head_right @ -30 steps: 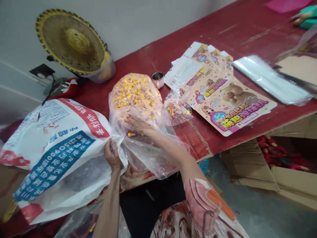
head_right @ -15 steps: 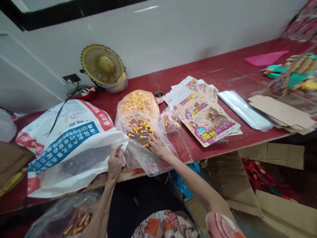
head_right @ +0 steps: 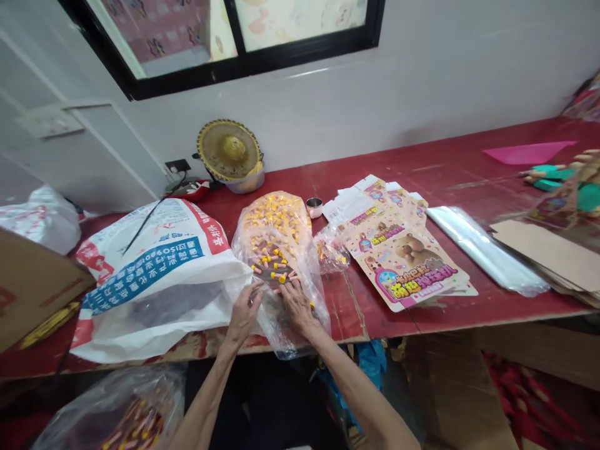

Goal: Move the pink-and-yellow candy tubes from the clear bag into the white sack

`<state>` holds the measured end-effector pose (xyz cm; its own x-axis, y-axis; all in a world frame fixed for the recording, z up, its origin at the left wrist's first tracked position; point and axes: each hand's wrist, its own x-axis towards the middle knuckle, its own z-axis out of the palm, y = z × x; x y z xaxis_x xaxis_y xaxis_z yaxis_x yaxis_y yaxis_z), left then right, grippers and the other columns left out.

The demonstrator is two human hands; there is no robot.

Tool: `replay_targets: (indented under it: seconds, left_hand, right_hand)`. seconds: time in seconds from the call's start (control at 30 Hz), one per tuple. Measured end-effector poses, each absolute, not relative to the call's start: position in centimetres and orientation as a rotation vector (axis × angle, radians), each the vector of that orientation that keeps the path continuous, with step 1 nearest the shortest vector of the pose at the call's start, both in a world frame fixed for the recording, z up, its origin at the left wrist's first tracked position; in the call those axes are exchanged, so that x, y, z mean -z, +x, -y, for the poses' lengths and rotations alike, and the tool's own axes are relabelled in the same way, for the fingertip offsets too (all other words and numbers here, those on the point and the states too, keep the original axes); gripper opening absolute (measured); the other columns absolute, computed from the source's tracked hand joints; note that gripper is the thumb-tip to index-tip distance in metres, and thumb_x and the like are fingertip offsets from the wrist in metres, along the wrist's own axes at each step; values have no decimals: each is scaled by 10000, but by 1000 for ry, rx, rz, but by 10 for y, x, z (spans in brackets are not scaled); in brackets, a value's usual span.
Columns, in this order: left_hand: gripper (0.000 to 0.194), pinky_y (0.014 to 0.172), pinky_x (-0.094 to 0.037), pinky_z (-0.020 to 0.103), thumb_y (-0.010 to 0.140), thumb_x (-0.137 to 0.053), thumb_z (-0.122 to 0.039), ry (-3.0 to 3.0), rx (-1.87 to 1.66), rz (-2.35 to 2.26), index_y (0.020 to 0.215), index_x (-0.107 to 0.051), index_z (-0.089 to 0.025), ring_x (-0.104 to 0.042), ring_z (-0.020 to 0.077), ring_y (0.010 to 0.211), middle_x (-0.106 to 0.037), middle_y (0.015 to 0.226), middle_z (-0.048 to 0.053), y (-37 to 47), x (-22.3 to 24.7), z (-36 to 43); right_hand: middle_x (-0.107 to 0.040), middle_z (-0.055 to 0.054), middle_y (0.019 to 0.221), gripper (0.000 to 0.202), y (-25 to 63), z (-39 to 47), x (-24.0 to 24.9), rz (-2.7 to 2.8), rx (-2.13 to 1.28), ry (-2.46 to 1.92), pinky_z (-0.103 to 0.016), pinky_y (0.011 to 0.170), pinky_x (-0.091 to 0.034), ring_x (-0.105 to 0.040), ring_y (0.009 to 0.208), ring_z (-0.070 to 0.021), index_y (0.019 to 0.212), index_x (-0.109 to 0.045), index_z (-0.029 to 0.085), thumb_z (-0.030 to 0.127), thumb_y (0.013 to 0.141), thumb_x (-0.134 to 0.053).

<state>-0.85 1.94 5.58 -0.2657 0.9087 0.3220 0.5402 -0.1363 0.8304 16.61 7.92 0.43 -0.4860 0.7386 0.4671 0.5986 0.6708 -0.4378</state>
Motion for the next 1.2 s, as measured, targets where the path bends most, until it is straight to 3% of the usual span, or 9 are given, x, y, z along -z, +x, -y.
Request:
replay_targets:
  seconds: [0.17, 0.3, 0.43, 0.57, 0.77, 0.93, 1.03, 1.2]
  left_hand:
    - [351, 927, -555, 409, 891, -604, -464, 1459, -1287, -1821, 1076, -771, -217, -689, 242, 980, -753, 1036, 86, -25, -15, -28]
    - [514, 784, -549, 326, 777, -725, -614, 1157, -1275, -1684, 1070, -741, -191, -667, 201, 859, -736, 993, 64, -33, -14, -18]
    - [676, 551, -382, 221, 707, -806, -687, 843, -1316, -1588, 1113, -698, -157, -473, 102, 581, -569, 684, -51, -34, -22, -8]
    - [698, 528, -322, 209, 692, -840, -696, 731, -1396, -1526, 1099, -692, -149, -384, 69, 543, -497, 647, -75, -35, -29, 1]
    - [620, 527, -351, 212, 721, -833, -687, 835, -1267, -1526, 1034, -708, -166, -410, 75, 549, -557, 698, -40, -42, -50, 10]
    - [424, 675, -504, 276, 884, -665, -631, 1424, -969, -1857, 975, -706, -218, -634, 175, 724, -712, 881, 29, -49, -59, 15]
    - [310, 670, -477, 275, 980, -546, -526, 1792, -634, -2047, 976, -673, -243, -674, 204, 767, -712, 874, 39, -41, -55, 16]
    - [174, 615, -418, 273, 1008, -524, -386, 1995, -85, -2127, 960, -600, -237, -693, 234, 734, -657, 785, 45, -26, -53, 5]
  right_hand:
    - [-688, -117, 1216, 264, 169, -89, -10, 2305, -283, -1034, -502, 1086, -515, -588, 1205, -310, 1207, -678, 234, 167, 1076, -459]
    - [-701, -90, 1138, 264, 172, -89, -16, 2277, -316, -1032, -465, 1046, -512, -583, 1175, -295, 1134, -686, 240, 149, 1087, -443]
    - [-715, -79, 1085, 225, 170, -89, -18, 2334, -358, -1003, -438, 1024, -502, -596, 1084, -282, 1104, -705, 235, 143, 1071, -502]
    - [-734, -67, 1033, 209, 166, -88, -26, 2283, -439, -1023, -402, 980, -506, -629, 1049, -270, 1048, -715, 231, 151, 1074, -524]
    - [-755, -41, 1043, 166, 147, -70, -36, 2268, -762, -779, -343, 952, -511, -693, 975, -204, 1132, -719, 228, 182, 1078, -570]
    - [-719, -82, 1154, 339, 133, -57, -20, 2184, -987, -776, -346, 950, -566, -689, 1064, -212, 1404, -565, 182, 192, 1069, -518]
    - [-653, -118, 1334, 390, 138, -62, -15, 2157, -893, -783, -383, 1079, -533, -623, 1260, -223, 1389, -581, 187, 113, 1046, -410]
    - [-590, -131, 1437, 439, 146, -95, -25, 2095, -678, -1166, -415, 1135, -478, -560, 1347, -264, 1427, -590, 186, 87, 1076, -347]
